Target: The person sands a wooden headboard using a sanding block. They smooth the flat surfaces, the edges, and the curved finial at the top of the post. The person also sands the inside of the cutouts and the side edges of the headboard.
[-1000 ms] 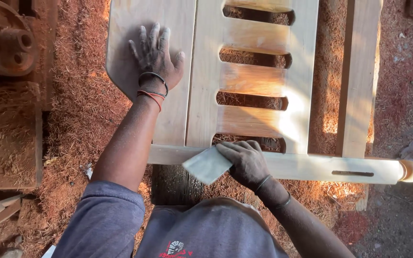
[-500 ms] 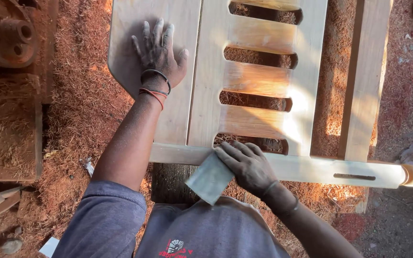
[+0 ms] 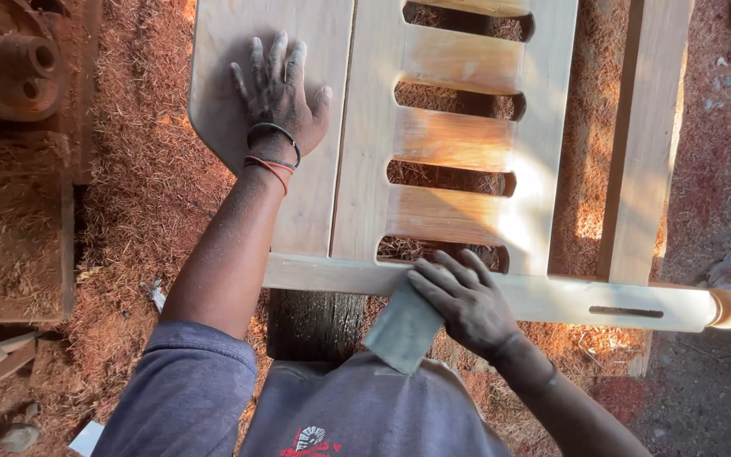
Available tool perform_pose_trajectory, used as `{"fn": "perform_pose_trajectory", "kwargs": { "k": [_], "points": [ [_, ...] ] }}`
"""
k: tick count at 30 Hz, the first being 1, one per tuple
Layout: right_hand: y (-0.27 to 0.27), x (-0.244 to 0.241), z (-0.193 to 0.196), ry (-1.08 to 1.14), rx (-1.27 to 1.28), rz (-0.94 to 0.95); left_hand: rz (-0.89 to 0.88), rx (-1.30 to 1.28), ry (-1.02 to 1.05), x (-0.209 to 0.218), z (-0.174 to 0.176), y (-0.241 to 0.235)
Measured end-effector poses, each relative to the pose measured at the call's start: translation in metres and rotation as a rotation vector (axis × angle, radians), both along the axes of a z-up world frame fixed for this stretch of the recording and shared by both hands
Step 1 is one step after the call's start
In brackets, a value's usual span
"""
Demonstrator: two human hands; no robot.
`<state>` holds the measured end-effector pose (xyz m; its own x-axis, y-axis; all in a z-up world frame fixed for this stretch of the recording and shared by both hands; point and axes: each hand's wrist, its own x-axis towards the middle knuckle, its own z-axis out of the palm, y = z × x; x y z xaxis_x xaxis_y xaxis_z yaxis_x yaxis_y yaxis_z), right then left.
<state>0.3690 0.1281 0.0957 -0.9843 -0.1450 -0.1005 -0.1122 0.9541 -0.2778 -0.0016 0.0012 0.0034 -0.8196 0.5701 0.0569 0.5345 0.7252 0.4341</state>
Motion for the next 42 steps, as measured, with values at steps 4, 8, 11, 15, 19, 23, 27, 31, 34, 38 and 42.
{"fn": "perform_pose_trajectory", "kwargs": {
  "k": [4,8,11,15,19,23,27,31,34,38,42],
  "points": [
    [-0.002,-0.008,0.002,0.001,0.031,-0.014,0.015,-0.004,-0.017,0.000,0.004,0.001],
    [-0.019,-0.026,-0.004,-0.013,-0.044,-0.007,0.006,-0.014,-0.005,0.002,0.000,-0.001],
    [-0.008,-0.011,0.003,-0.015,-0.064,-0.004,-0.005,-0.001,0.018,0.001,0.002,-0.003],
    [0.007,0.005,0.006,-0.033,0.031,-0.030,0.009,-0.007,0.000,0.000,0.007,-0.001],
    [-0.022,-0.027,-0.002,-0.048,-0.001,-0.043,0.004,-0.002,0.000,0.001,-0.002,-0.001],
    [-0.037,-0.025,-0.014,-0.014,-0.047,-0.071,0.000,0.001,0.014,0.003,0.002,-0.002],
    [-0.049,-0.018,-0.023,0.012,-0.069,-0.177,0.009,-0.010,-0.009,0.000,0.005,0.001],
    [-0.074,-0.035,-0.029,0.015,-0.073,-0.277,0.019,-0.014,-0.023,0.000,0.004,0.001],
    [-0.086,-0.038,-0.029,0.040,-0.079,-0.324,0.018,-0.018,-0.027,0.001,0.005,0.000],
    [-0.091,-0.032,-0.030,0.018,0.020,-0.335,0.004,-0.016,-0.036,0.000,0.011,0.001],
    [-0.096,-0.052,-0.035,0.056,0.004,-0.402,-0.009,-0.018,-0.037,-0.002,0.007,0.005]
  ]
}}
